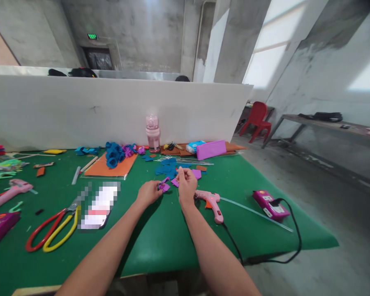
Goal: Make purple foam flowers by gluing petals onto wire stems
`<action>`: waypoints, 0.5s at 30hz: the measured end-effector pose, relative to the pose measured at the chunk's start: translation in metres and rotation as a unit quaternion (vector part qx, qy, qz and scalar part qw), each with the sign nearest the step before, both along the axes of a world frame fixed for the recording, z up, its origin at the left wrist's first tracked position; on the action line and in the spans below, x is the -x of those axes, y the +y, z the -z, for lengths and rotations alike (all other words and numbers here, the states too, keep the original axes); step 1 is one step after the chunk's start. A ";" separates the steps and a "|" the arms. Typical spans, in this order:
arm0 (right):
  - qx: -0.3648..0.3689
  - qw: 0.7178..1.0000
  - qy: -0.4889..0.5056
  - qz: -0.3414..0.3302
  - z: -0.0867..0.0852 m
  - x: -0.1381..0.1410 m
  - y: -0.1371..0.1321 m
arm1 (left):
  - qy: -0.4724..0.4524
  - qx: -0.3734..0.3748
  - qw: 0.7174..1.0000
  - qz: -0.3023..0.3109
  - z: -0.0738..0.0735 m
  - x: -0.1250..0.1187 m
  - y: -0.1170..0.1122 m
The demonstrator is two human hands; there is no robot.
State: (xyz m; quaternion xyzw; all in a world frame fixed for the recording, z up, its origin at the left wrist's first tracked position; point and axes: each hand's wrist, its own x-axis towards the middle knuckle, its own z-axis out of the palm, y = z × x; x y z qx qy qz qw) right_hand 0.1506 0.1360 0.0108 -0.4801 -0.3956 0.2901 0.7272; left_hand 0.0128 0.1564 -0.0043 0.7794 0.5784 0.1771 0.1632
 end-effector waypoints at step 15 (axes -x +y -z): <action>0.039 0.965 -0.197 -0.170 0.012 0.002 0.004 | -0.245 0.039 0.969 0.016 -0.014 0.016 -0.009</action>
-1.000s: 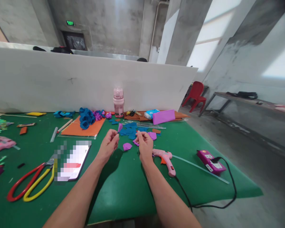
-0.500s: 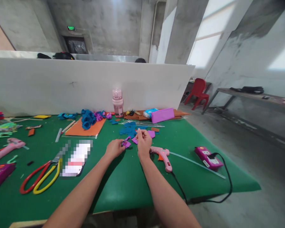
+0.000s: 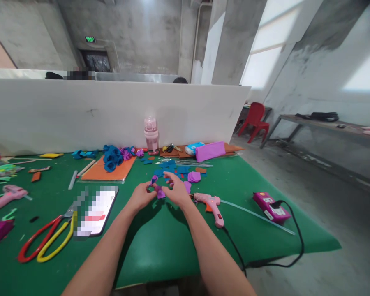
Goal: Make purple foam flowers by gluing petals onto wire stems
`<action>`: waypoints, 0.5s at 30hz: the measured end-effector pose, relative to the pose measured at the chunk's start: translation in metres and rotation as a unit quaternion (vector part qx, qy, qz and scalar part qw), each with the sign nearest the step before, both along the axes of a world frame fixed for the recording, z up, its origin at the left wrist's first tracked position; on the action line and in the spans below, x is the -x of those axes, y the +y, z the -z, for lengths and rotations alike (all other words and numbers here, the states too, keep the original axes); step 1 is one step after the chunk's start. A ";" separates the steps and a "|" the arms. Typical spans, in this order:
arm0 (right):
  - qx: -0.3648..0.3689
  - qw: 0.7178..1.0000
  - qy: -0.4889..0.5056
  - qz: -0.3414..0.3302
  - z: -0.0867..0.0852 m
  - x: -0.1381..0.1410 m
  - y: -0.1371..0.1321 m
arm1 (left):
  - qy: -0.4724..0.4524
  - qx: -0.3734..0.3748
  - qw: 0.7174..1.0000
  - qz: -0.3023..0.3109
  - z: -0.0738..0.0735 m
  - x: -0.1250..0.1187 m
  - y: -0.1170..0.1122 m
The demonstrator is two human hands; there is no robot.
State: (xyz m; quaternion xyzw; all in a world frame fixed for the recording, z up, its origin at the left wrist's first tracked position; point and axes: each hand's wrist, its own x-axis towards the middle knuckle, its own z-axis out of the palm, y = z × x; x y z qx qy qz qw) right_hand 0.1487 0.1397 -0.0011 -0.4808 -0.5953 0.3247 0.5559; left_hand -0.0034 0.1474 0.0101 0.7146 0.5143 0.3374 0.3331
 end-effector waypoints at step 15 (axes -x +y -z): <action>0.153 0.954 0.246 -0.074 0.000 0.015 -0.008 | -0.320 0.127 0.938 -0.033 -0.010 -0.007 -0.008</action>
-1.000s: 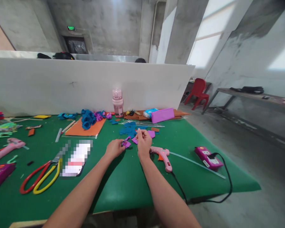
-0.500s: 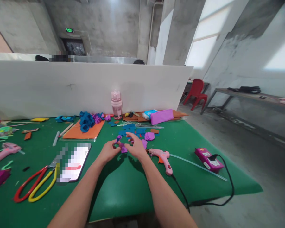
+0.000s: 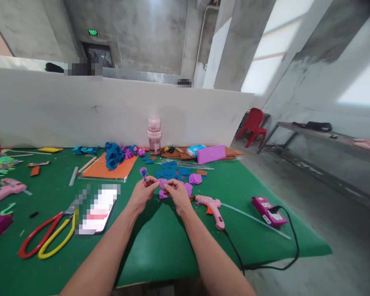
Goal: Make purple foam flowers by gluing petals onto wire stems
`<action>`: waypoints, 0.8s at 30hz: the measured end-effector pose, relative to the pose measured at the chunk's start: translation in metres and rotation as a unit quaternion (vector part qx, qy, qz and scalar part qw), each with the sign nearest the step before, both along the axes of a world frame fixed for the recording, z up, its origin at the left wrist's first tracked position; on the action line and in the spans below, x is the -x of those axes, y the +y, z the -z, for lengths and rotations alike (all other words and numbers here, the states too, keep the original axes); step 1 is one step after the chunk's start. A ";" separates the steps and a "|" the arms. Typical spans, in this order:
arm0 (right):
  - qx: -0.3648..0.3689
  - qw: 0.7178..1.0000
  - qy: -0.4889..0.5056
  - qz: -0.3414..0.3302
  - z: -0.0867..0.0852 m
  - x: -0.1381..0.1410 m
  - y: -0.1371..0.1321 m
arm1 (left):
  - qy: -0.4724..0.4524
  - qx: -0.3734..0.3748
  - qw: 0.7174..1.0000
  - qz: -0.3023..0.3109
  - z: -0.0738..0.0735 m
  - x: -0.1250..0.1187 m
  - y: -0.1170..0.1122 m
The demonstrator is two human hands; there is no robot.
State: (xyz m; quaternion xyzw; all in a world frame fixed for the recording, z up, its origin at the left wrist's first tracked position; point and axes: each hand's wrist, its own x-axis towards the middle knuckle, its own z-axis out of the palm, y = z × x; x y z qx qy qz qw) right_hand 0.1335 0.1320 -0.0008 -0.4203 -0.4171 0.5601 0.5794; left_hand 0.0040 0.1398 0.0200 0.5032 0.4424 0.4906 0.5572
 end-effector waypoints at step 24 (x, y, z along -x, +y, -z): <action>-0.077 0.900 -0.372 0.215 -0.027 -0.091 -0.087 | 0.184 -0.044 0.951 0.244 -0.001 0.004 -0.006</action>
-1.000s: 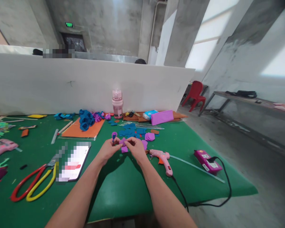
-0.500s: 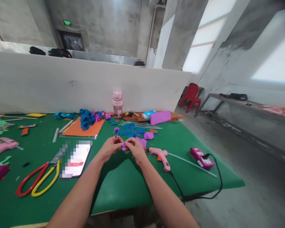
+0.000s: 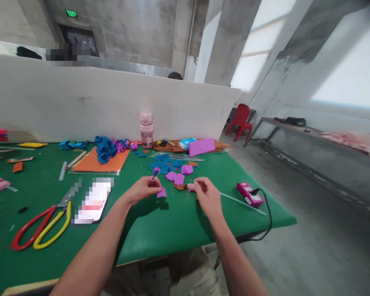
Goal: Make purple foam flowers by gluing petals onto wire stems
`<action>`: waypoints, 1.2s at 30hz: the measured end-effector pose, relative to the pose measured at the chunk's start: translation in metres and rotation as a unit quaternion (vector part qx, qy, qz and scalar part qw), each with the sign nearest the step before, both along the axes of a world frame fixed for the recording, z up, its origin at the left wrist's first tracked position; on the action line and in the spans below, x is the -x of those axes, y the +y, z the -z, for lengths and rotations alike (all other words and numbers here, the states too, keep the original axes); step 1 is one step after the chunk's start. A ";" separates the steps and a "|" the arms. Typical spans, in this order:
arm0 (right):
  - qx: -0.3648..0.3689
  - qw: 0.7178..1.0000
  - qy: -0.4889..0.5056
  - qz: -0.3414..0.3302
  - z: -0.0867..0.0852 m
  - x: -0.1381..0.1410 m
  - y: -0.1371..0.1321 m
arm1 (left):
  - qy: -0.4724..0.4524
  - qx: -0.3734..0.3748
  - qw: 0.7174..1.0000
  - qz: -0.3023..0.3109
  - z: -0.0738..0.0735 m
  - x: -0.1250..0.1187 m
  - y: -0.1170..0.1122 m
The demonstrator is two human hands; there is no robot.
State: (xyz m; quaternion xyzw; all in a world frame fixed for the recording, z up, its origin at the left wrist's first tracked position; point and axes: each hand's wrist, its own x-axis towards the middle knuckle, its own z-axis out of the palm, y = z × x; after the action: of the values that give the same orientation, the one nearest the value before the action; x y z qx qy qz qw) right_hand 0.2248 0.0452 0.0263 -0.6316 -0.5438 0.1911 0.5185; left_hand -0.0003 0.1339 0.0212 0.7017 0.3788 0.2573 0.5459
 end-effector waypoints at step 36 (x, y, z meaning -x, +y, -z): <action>0.246 0.918 0.220 -0.218 0.001 -0.011 -0.048 | 0.227 -0.085 0.970 -0.010 0.021 -0.016 0.000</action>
State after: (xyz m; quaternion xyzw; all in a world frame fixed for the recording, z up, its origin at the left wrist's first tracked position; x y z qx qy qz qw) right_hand 0.2363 -0.0024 0.0252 -0.5473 -0.4755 0.5614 0.3989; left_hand 0.0154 0.1336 0.0006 0.7817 0.4761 0.1279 0.3820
